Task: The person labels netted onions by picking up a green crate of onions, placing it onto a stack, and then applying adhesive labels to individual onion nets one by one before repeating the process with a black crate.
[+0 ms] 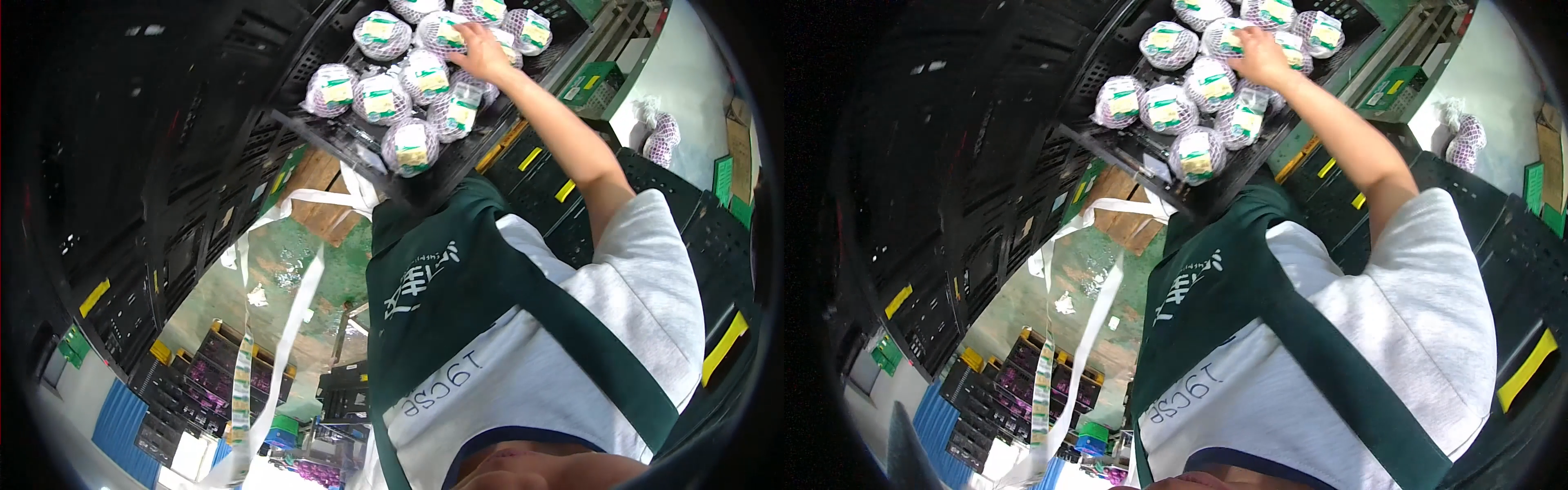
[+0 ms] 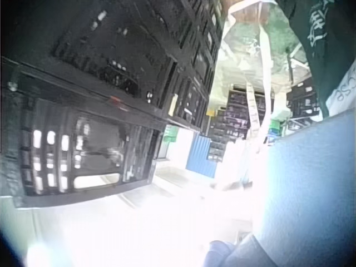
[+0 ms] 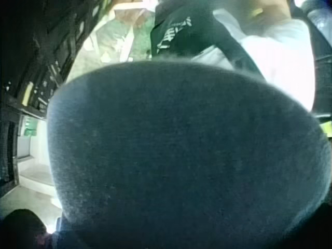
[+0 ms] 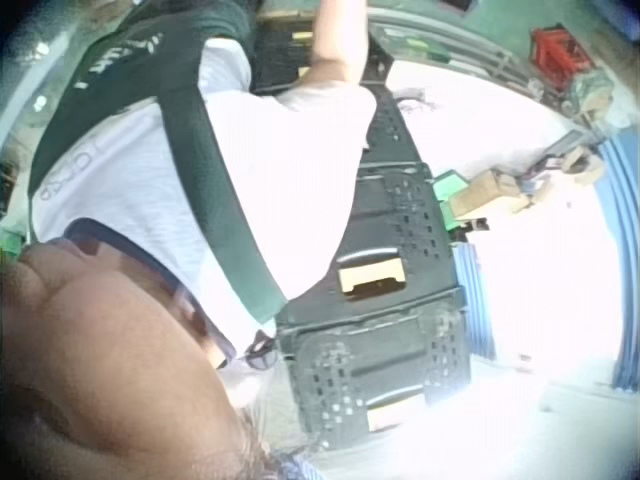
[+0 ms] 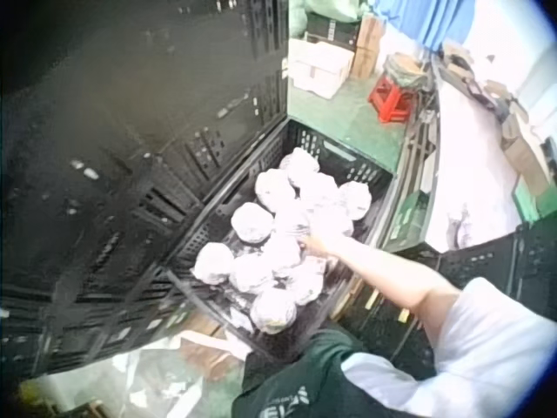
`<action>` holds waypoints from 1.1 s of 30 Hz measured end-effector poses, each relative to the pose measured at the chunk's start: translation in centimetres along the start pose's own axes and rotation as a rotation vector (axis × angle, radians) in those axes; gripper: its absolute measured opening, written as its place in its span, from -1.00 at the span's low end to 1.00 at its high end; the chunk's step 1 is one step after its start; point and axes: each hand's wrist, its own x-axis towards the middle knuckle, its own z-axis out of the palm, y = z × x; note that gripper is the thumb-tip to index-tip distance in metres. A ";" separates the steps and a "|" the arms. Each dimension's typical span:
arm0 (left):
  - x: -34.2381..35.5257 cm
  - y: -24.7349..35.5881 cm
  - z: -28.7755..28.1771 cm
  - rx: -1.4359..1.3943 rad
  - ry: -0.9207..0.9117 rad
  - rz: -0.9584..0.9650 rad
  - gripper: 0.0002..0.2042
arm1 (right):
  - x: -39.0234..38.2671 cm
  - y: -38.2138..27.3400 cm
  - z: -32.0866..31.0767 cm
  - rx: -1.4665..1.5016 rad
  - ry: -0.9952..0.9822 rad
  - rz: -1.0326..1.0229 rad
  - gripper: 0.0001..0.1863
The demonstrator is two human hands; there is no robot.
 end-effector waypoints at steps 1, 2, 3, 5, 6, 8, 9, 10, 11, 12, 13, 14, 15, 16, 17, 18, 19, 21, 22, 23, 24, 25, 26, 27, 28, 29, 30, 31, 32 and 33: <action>0.9 0.6 1.4 -0.077 -0.103 0.057 -0.68 | -0.8 -4.9 -1.1 0.206 0.045 -0.065 -0.39; 1.6 1.6 3.4 -0.172 -0.241 0.107 -0.67 | -2.1 -9.6 -2.8 0.505 -0.050 -0.074 -0.42; 2.1 2.6 5.0 -0.250 -0.387 0.149 -0.66 | -3.5 -14.5 -4.1 0.931 -0.264 -0.102 -0.44; 2.7 4.3 12.5 -0.375 -0.802 0.218 -0.65 | -8.6 -22.0 -5.8 1.358 -0.439 -0.128 -0.44; 2.5 4.9 14.9 -0.356 -0.971 0.238 -0.64 | -10.8 -25.4 -6.2 1.593 -0.484 -0.180 -0.43; 1.4 4.4 19.2 -0.419 -1.129 0.414 -0.74 | -14.3 -30.6 -7.3 1.751 -0.410 -0.075 -0.52; 0.7 5.5 21.3 -0.386 -1.357 0.170 -0.80 | -15.8 -30.0 -7.2 1.794 -0.456 0.091 -0.62; 0.4 5.9 22.4 -0.454 -1.442 0.240 -0.76 | -17.3 -30.3 -6.9 1.807 -0.388 0.274 -0.72; 0.0 5.4 23.0 -0.467 -1.206 0.554 -0.72 | -18.8 -30.5 -6.1 1.712 -0.255 0.276 -0.74; -0.2 5.9 23.4 -0.529 -0.958 0.876 -0.66 | -20.1 -30.3 -5.7 1.582 -0.091 0.296 -0.76; -1.1 9.6 22.2 -0.355 -0.685 1.225 -0.50 | -21.8 -29.7 -5.8 1.543 0.042 0.377 -0.79; -1.9 9.7 22.1 -0.494 -0.652 1.103 -0.54 | -23.0 -30.1 -6.5 1.517 0.171 0.440 -0.82; -2.9 8.9 22.9 -0.684 -0.704 0.980 -0.65 | -24.3 -30.1 -7.5 1.415 0.261 0.436 -0.80; -3.6 7.9 24.3 -0.877 -0.872 0.833 -0.76 | -25.6 -30.4 -7.8 1.336 0.328 0.435 -0.78; -3.9 8.9 23.6 -0.798 -1.042 0.984 -0.79 | -26.4 -31.4 -7.4 1.311 0.472 0.372 -0.77; -4.3 8.5 25.0 -0.773 -1.445 0.776 -0.73 | -27.7 -32.1 -7.1 1.266 0.609 0.314 -0.76; -5.2 8.6 25.6 -0.780 -1.718 0.560 -0.72 | -29.2 -32.7 -8.5 1.321 0.574 0.299 -0.76; -4.5 6.9 29.6 -0.699 -2.039 0.331 -0.68 | -31.6 -34.8 -10.5 1.369 0.679 0.222 -0.74; -4.8 6.2 31.6 -0.654 -2.107 0.340 -0.66 | -32.5 -35.6 -9.9 1.342 0.797 0.184 -0.71; -5.2 5.6 33.4 -0.598 -2.173 0.355 -0.64 | -33.4 -36.4 -9.2 1.348 0.809 0.238 -0.63; -6.5 6.9 33.5 -0.481 -2.274 0.312 -0.64 | -33.7 -35.7 -8.9 1.317 0.777 0.282 -0.57; -7.8 7.8 33.1 -0.362 -2.352 0.265 -0.63 | -34.1 -35.6 -7.7 1.261 0.827 0.344 -0.56; -9.3 8.6 32.5 -0.241 -2.418 0.214 -0.63 | -34.7 -35.5 -6.3 1.205 0.871 0.404 -0.55; -10.5 8.5 31.7 -0.136 -2.456 0.156 -0.62 | -36.0 -35.7 -5.1 1.173 0.763 0.525 -0.54; -11.6 8.4 30.8 -0.031 -2.488 0.096 -0.62 | -37.6 -35.9 -3.9 1.136 0.742 0.633 -0.51; -12.5 8.7 29.6 0.050 -2.501 0.091 -0.61 | -38.4 -35.9 -1.3 1.175 0.937 0.657 -0.49; -13.3 8.9 28.7 0.126 -2.518 0.075 -0.61 | -41.0 -36.3 -1.4 1.260 0.995 0.715 -0.50; -15.0 9.3 28.1 -0.046 -2.606 0.596 -0.48 | -42.9 -36.6 1.2 1.132 1.152 0.878 -0.52; -16.6 9.7 25.8 -0.268 -2.788 0.647 -0.37 | -45.1 -37.1 1.1 1.257 1.118 1.050 -0.53; -18.4 10.2 23.2 -0.506 -2.981 0.653 -0.26 | -47.3 -37.5 1.6 1.263 1.048 1.187 -0.55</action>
